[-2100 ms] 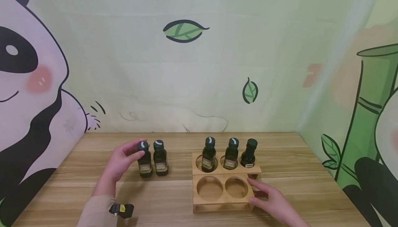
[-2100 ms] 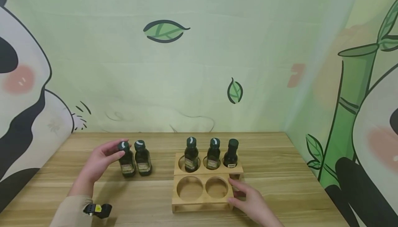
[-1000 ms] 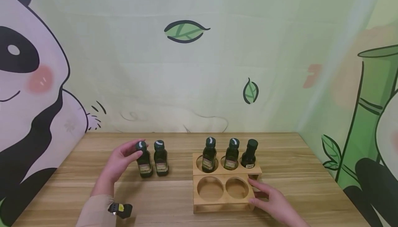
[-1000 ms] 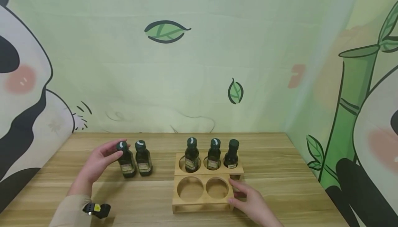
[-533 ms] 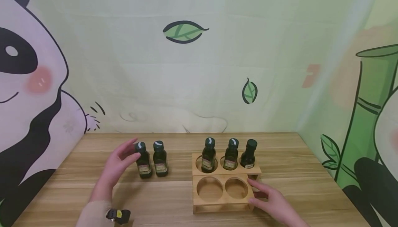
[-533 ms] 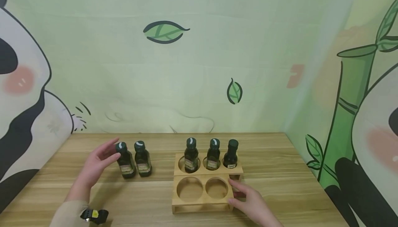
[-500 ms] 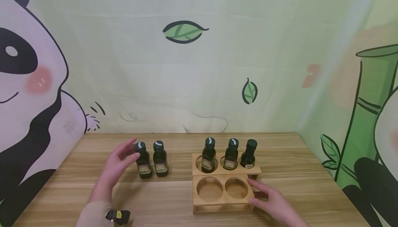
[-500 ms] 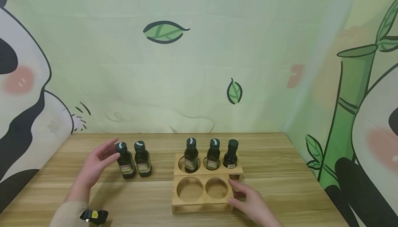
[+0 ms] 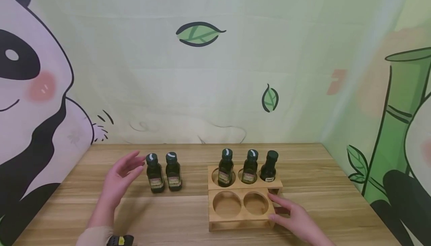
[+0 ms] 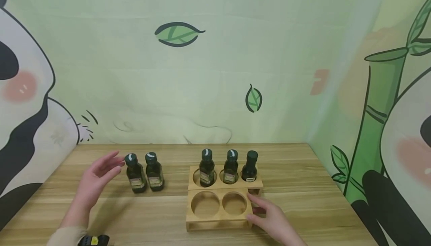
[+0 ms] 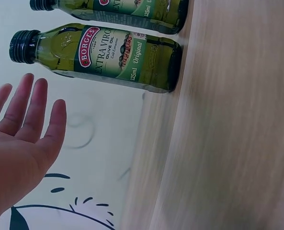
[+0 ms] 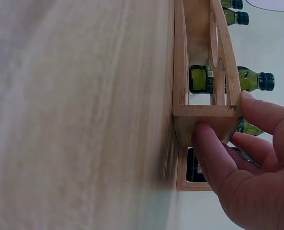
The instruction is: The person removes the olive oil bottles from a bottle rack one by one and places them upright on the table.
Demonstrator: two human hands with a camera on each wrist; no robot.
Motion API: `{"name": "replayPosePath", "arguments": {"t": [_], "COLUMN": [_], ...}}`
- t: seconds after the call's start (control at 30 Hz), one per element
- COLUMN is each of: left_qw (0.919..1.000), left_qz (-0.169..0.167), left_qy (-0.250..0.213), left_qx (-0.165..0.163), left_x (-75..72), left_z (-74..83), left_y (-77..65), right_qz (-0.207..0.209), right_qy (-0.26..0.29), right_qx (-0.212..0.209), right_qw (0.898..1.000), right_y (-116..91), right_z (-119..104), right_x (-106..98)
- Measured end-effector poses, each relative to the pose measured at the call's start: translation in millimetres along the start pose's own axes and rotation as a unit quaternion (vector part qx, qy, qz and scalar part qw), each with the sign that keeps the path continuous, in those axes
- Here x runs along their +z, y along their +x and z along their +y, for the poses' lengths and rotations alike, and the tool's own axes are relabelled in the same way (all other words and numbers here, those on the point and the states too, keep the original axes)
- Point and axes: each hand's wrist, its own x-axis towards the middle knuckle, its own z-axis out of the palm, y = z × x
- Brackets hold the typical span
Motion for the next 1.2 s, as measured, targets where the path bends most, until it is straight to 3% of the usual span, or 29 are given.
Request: {"name": "replayPosePath", "arguments": {"t": [0.6,0.93,1.2], "left_qw": [0.9994,0.9996,0.9994], "left_qz": [0.023,0.003,-0.016], "left_qy": [-0.012,-0.005,-0.012], "left_qx": [0.022,0.029,0.029], "left_x": [0.9,-0.7,9.7], "left_z": [16.2,27.3,35.0], "left_y": [-10.2,-19.2,-26.4], "right_qz": [-0.003,-0.002,-0.004], "right_qy": [0.010,0.005,-0.001], "right_qx": [-0.011,-0.023,-0.022], "right_qw": [1.000,1.000,1.000], "right_y": [1,1,1], "right_z": [0,1,1], "right_x": [-1,0,0]}}
